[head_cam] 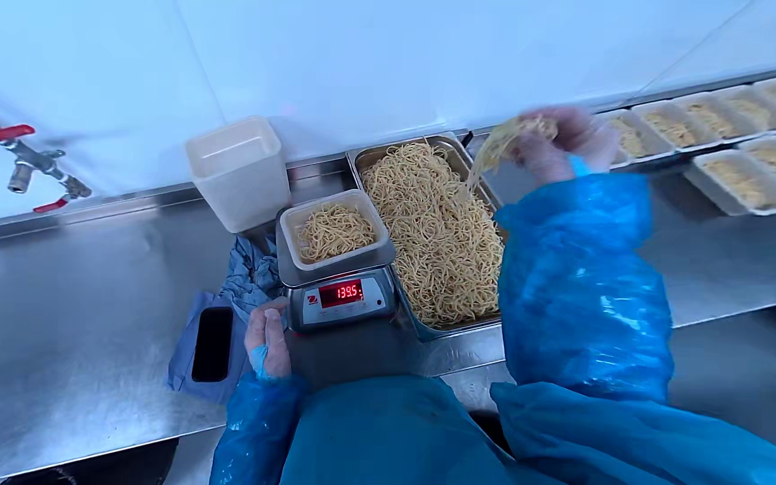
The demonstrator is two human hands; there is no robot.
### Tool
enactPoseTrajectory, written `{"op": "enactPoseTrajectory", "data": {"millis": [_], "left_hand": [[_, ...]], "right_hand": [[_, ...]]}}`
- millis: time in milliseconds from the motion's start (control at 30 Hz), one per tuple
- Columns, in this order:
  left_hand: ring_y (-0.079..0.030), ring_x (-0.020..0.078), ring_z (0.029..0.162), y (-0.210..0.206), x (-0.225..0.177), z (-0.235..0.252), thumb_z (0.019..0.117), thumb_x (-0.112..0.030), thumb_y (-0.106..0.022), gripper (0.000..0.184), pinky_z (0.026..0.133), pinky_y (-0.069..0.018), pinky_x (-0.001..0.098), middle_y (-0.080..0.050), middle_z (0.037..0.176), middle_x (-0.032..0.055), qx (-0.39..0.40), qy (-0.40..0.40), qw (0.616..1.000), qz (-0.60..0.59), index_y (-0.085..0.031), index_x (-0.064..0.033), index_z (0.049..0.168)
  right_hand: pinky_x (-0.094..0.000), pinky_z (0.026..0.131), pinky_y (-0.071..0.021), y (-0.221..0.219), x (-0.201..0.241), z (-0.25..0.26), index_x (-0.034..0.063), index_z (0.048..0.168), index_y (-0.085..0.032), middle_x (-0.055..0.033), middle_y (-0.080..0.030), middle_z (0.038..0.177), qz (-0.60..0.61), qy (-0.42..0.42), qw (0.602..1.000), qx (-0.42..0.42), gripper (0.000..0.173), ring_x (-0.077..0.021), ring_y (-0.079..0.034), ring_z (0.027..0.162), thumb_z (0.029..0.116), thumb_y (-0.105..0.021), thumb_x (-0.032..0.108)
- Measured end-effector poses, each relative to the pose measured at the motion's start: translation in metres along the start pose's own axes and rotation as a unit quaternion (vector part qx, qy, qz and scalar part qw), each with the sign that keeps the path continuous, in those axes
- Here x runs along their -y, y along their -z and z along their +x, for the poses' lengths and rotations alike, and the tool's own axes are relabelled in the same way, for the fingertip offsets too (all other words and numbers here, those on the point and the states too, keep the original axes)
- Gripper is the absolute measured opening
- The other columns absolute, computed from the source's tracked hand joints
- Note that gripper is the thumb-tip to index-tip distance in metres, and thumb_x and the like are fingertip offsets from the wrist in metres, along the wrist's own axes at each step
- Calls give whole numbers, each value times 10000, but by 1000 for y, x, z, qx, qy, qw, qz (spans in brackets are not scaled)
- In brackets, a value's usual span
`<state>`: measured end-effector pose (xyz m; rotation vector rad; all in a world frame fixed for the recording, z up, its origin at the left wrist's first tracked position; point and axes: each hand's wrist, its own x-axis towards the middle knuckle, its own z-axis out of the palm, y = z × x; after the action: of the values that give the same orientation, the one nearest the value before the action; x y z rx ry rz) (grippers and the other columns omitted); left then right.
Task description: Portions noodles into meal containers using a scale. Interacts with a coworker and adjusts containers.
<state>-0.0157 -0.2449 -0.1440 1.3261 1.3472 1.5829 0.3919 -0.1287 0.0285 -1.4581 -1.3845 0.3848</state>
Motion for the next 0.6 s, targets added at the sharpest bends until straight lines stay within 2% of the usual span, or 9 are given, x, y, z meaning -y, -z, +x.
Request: {"op": "enactPoseTrajectory", "data": {"millis": [33,100,133,200,333,400,500,567,600], "left_hand": [[-668,152,1039,0,0,0,1038,-208,-420,360,943,-552,325,-713,1076,81,-6,3,1000,-2,-716,-3,1022],[-665,155,1039,1,0,-1,1034,-200,-419,360,949,-548,329,-710,1078,84,-10,9,1000,-5,-716,5,1031],[-666,158,1039,0,0,0,1035,-202,-419,360,950,-549,333,-709,1079,86,-9,9,1000,-4,-713,5,1025],[-666,164,1042,0,1,-1,1034,-206,-428,356,953,-549,341,-711,1080,92,-7,4,1000,-2,-710,10,1009],[-666,153,1021,-4,1,-1,1023,-205,-441,343,940,-552,330,-708,1050,88,-1,-9,1000,11,-705,12,990],[-665,153,1013,-6,-1,-2,1024,-216,-431,359,935,-548,329,-705,1044,96,10,-3,1000,13,-696,24,992],[-679,173,1008,-9,-1,-1,1055,-300,-376,467,929,-561,347,-711,1045,111,22,-13,1000,-3,-696,38,1010],[-686,186,1007,-9,-1,-1,1066,-330,-325,533,932,-568,365,-714,1047,123,27,-18,999,-4,-694,53,1025],[-686,189,1006,-9,-2,-1,1068,-331,-325,534,933,-568,368,-713,1046,123,29,-20,999,-2,-695,51,1025]], "right_hand": [[-315,800,-582,-3,-26,-10,-6,1248,-631,-100,-692,1073,-51,-32,998,27,341,-112,-666,880,925,-643,103],[-603,954,-526,-17,-80,-39,-20,1290,-642,-284,-673,1188,-177,-123,964,156,413,-409,-667,1077,908,-738,104],[-676,1006,-478,-27,-99,-52,26,1305,-663,-293,-666,1231,-228,-162,933,225,429,-470,-634,1156,902,-770,127],[-684,1052,-444,-41,-99,-67,114,1382,-648,-258,-654,1313,-267,-188,905,273,452,-469,-609,1232,946,-743,182],[-632,1020,-497,-54,-27,-54,140,1421,-618,-204,-669,1323,-241,-116,949,169,403,-405,-654,1200,1029,-598,230],[-563,971,-551,-68,4,-46,118,1381,-648,-174,-676,1317,-197,-39,964,175,371,-346,-683,1156,1023,-598,203],[-541,923,-570,-103,30,-41,141,1365,-666,-164,-695,1269,-159,48,944,285,378,-319,-703,1062,992,-629,192],[-587,925,-545,-130,39,-38,225,1475,-572,-147,-707,1238,-214,49,899,379,447,-343,-699,1050,1030,-607,253],[-611,951,-533,-144,39,-36,271,1527,-504,-139,-703,1258,-252,39,876,409,491,-356,-690,1110,1043,-587,273]]}}
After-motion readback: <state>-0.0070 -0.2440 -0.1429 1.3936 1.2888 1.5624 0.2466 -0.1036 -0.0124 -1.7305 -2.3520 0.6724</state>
